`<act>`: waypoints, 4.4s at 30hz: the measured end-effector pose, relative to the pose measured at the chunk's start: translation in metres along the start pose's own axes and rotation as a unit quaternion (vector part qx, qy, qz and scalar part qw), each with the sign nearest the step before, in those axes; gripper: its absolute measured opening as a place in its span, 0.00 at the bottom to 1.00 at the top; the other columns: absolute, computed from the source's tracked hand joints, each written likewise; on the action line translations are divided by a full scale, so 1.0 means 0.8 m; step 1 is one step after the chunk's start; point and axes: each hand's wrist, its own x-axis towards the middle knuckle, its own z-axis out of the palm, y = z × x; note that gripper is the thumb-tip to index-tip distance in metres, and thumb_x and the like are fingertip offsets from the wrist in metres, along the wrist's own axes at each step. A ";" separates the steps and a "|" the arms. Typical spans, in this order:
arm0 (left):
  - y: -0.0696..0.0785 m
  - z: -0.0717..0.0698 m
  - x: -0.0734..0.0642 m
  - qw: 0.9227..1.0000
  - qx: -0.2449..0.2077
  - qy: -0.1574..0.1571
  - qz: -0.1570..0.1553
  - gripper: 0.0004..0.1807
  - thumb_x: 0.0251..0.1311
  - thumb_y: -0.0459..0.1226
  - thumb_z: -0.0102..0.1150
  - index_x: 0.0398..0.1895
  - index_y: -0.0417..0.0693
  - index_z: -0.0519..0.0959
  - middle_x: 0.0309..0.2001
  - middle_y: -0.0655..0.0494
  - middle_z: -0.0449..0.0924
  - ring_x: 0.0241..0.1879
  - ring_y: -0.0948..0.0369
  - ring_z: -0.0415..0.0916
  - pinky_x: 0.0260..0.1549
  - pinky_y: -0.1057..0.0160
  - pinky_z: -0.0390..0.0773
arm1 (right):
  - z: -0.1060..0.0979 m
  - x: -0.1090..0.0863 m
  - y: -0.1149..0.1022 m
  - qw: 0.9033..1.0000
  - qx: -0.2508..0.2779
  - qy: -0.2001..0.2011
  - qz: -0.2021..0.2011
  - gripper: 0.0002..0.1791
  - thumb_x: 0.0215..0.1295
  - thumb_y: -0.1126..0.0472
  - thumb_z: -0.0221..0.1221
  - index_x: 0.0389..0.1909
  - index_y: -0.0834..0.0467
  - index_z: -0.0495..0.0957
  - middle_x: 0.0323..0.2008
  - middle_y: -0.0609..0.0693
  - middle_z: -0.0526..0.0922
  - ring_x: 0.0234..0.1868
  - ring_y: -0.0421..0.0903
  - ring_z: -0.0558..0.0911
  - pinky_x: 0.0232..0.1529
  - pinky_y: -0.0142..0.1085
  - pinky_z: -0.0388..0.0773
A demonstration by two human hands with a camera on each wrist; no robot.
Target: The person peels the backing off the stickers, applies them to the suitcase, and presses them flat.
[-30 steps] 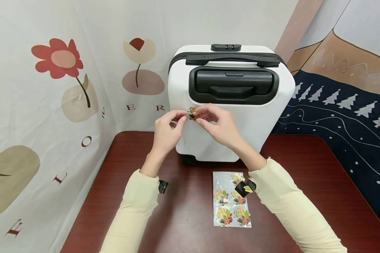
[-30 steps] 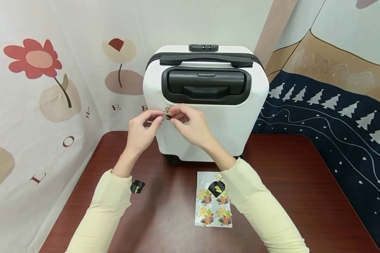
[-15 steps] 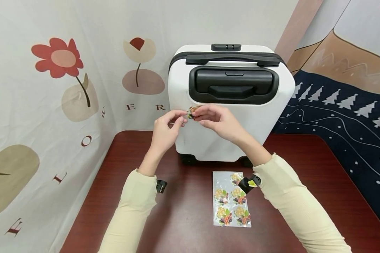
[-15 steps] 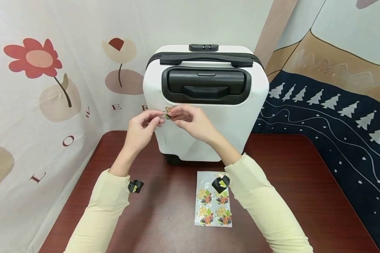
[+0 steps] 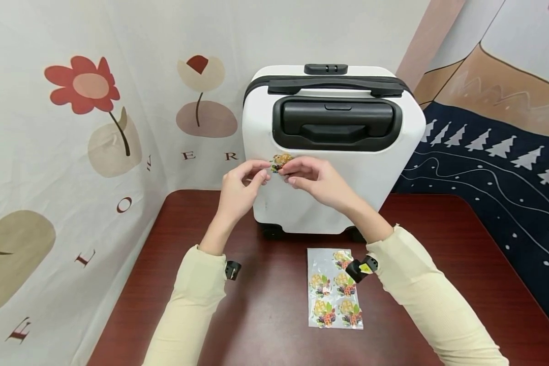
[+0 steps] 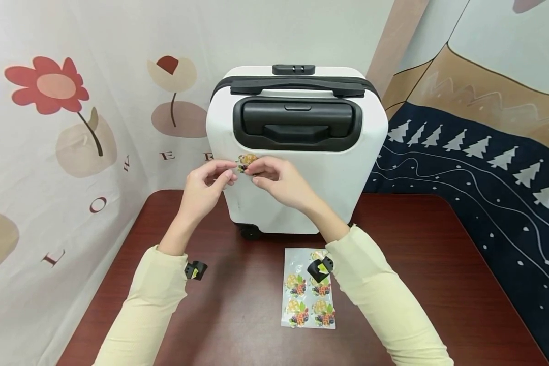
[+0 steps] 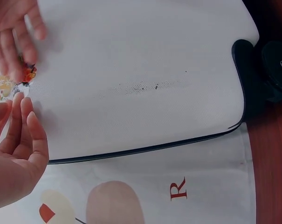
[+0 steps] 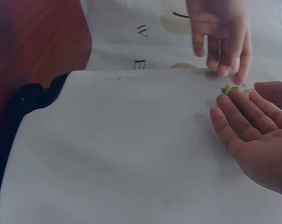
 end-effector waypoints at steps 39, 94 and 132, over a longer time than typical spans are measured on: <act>-0.007 0.006 -0.002 1.000 -0.006 -0.003 -0.006 0.08 0.61 0.31 0.53 0.40 0.39 0.80 0.31 0.48 0.81 0.33 0.58 0.77 0.34 0.60 0.76 | -0.004 0.005 -0.017 1.000 -0.009 0.008 -0.013 0.14 0.62 0.74 0.50 0.49 0.68 0.72 0.48 0.59 0.77 0.47 0.52 0.77 0.45 0.37 0.75; -0.008 0.011 -0.006 1.000 0.022 -0.015 -0.005 0.08 0.61 0.32 0.53 0.40 0.42 0.81 0.30 0.50 0.81 0.32 0.59 0.77 0.34 0.61 0.76 | -0.010 -0.010 0.008 0.999 -0.007 0.033 0.015 0.12 0.62 0.72 0.53 0.46 0.70 0.73 0.45 0.61 0.79 0.43 0.51 0.79 0.41 0.36 0.76; -0.008 0.011 -0.007 0.999 0.023 -0.022 -0.017 0.08 0.62 0.33 0.53 0.41 0.42 0.80 0.32 0.50 0.81 0.33 0.59 0.76 0.34 0.60 0.76 | -0.019 -0.018 0.009 0.999 -0.012 0.040 0.017 0.12 0.62 0.71 0.53 0.46 0.68 0.73 0.46 0.60 0.79 0.43 0.51 0.79 0.41 0.37 0.77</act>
